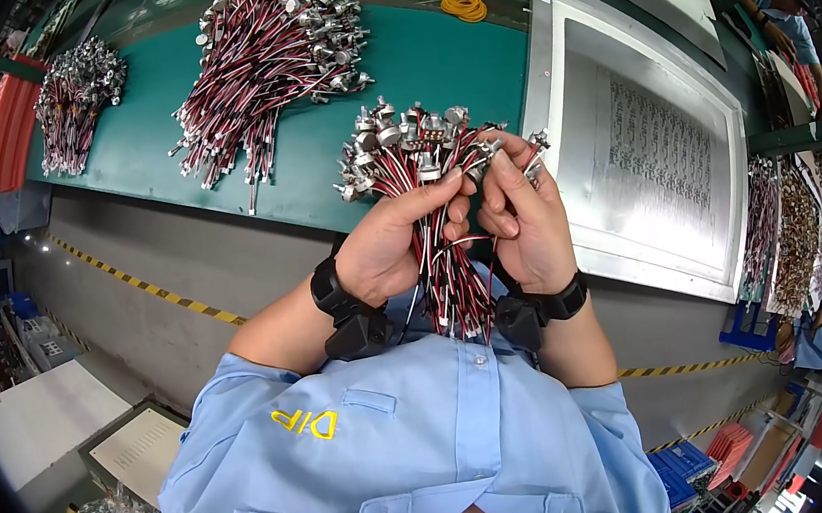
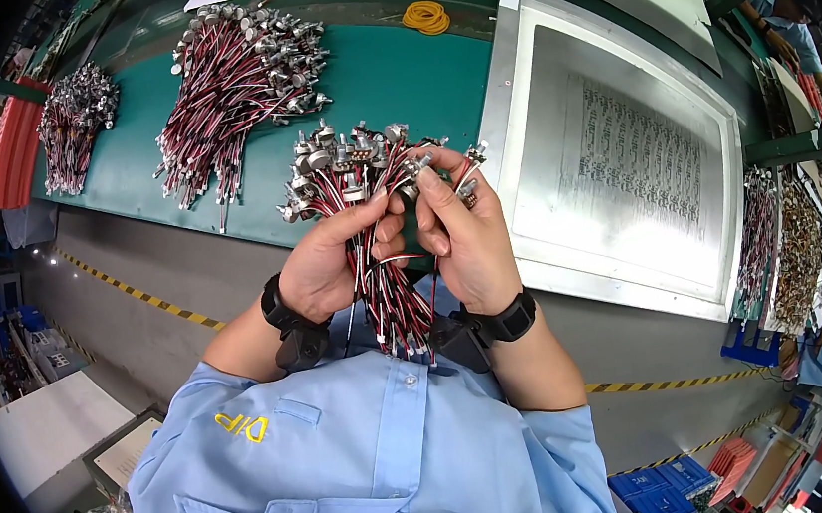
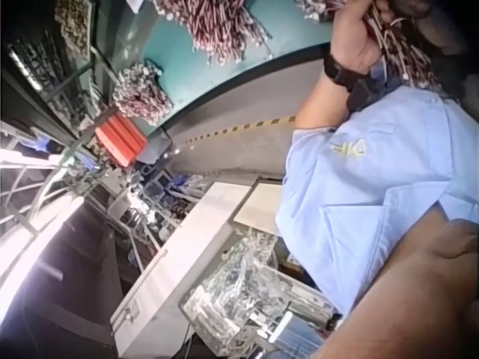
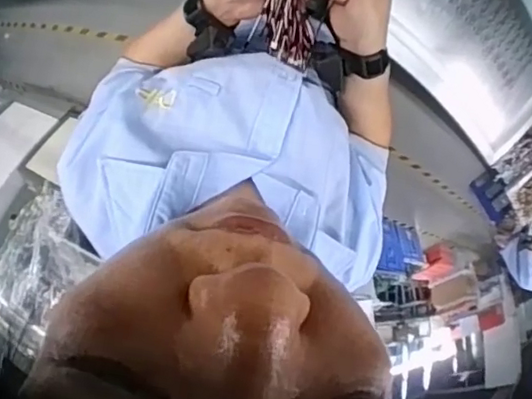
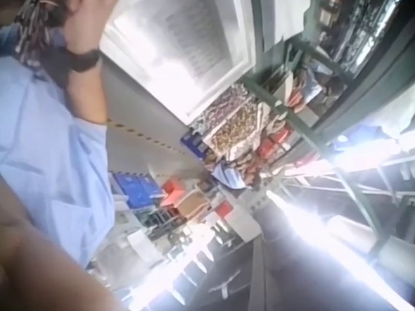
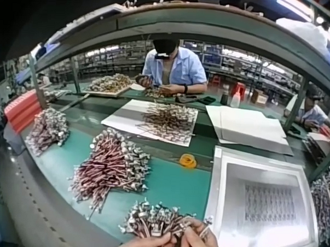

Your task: The person gathers a bundle of wires and potentiometers by hand, then picks up individual potentiometers from a tray and adds them to the bundle. They then pick up individual wires from the tray and insert them into the potentiometers while holding the bundle.

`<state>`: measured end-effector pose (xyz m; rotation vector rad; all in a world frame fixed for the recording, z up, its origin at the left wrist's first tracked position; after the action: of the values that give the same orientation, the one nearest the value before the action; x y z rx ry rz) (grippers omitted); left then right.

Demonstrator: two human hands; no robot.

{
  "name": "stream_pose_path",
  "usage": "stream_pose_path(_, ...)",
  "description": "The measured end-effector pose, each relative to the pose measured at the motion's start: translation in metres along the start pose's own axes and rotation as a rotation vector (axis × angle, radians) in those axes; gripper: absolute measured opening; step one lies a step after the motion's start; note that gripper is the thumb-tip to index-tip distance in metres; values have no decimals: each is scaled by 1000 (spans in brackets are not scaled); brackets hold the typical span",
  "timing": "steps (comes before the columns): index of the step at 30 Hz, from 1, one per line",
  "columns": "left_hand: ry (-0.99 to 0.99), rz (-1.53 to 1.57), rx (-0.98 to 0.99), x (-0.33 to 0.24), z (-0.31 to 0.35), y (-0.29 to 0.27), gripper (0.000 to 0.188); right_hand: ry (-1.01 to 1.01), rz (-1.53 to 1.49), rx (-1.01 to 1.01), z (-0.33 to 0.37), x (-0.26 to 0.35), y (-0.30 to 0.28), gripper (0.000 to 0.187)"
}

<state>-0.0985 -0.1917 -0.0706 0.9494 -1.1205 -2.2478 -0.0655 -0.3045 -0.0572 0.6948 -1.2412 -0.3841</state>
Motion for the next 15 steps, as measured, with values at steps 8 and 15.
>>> stream_pose_path(8, 0, -18, -6, -1, 3, 3, 22, 4, 28, -17, 6, 0, 0, 23)
stream_pose_path(15, 42, -26, -44, -3, 3, -4, 22, -8, -2, 26, 6, -3, 1, 20)
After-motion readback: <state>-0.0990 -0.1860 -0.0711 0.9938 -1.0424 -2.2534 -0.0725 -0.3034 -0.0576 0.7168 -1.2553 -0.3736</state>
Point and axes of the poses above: each hand's wrist, its own z-axis away from the middle knuckle, its own y-axis out of the palm, x = y × z, the point moved 5 cm from there along -z, towards the middle knuckle, and after that the axes turned 7 degrees about -y, right-handed, at the moved point
